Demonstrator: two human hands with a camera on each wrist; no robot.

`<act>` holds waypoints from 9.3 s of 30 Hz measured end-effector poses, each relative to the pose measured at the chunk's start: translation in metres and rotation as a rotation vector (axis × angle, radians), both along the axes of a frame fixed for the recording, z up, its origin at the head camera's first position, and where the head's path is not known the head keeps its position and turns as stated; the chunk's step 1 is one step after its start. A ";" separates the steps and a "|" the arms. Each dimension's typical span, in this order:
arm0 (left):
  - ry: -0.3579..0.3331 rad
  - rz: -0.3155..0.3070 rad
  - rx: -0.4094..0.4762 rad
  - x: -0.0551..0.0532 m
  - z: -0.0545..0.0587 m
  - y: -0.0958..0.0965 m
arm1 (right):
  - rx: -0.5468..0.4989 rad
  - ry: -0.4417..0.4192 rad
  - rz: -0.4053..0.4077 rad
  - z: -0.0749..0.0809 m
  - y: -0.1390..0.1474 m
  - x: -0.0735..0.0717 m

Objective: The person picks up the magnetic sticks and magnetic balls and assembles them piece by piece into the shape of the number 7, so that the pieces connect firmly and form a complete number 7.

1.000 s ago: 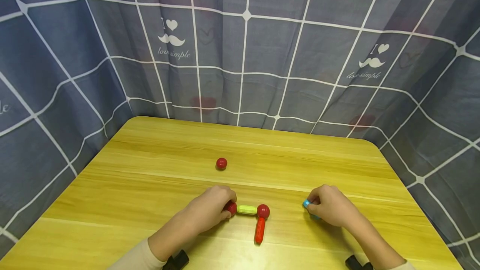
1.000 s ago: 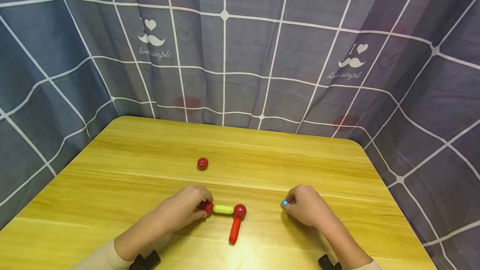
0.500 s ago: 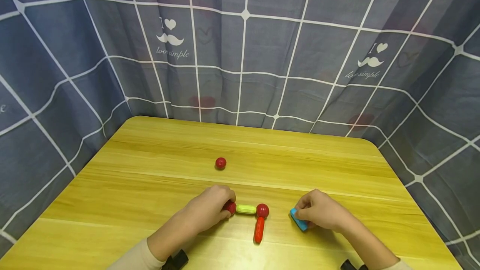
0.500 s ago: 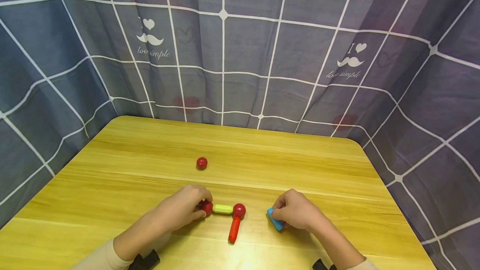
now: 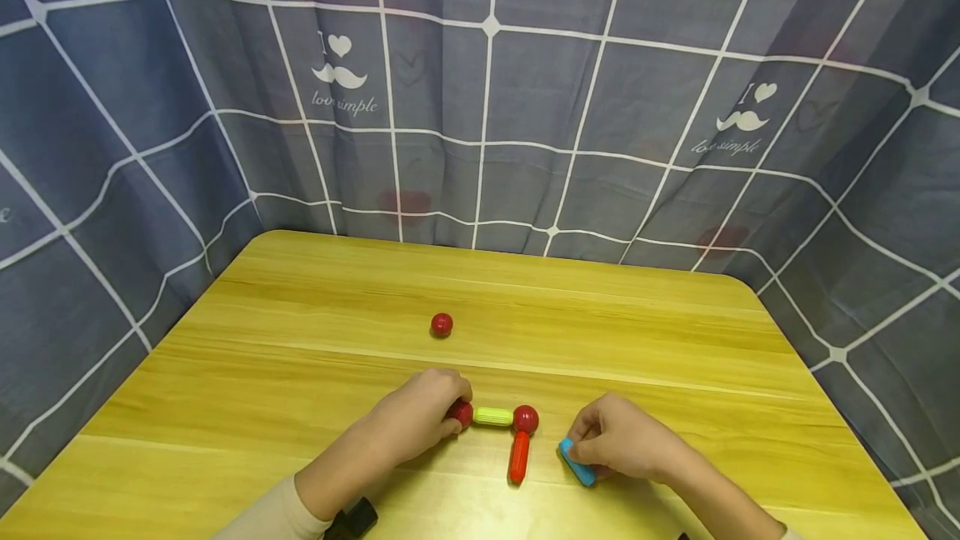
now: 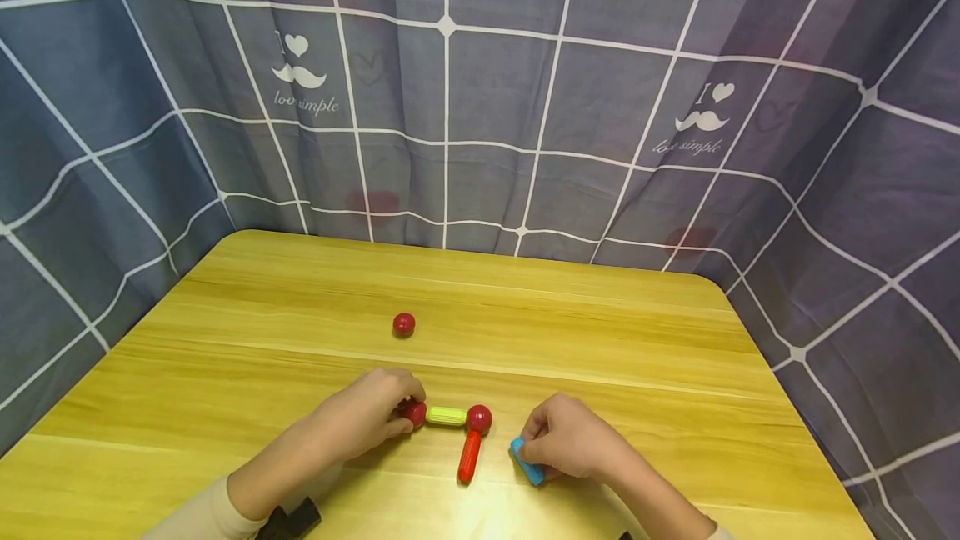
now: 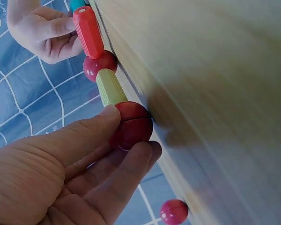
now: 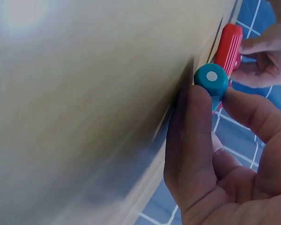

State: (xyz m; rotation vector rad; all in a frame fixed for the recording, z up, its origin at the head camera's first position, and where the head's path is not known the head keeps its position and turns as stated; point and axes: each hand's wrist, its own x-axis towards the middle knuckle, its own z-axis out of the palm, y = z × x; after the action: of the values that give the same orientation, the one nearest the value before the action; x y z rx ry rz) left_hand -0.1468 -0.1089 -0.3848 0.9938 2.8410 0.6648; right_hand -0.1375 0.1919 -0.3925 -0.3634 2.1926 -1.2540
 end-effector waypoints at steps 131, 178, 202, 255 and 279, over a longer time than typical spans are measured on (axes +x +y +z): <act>0.028 -0.015 -0.008 -0.004 -0.003 0.000 | 0.359 0.846 0.237 0.007 -0.130 -0.117; 0.032 0.021 -0.033 -0.002 -0.003 0.001 | 0.354 0.888 0.356 0.000 -0.136 -0.132; 0.028 0.032 -0.026 0.000 -0.003 0.003 | 0.314 0.907 0.321 -0.001 -0.108 -0.112; -0.004 0.033 0.011 0.001 -0.003 0.003 | 0.162 0.913 0.458 0.007 -0.080 -0.005; -0.013 0.036 0.014 0.000 -0.004 0.002 | 0.176 0.922 0.756 0.003 -0.086 0.034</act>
State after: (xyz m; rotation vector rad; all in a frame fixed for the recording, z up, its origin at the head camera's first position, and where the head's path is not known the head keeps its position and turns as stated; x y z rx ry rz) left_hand -0.1464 -0.1068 -0.3886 0.9384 2.8535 0.6925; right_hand -0.1032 0.1057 -0.3891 -1.7669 2.4011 -0.4749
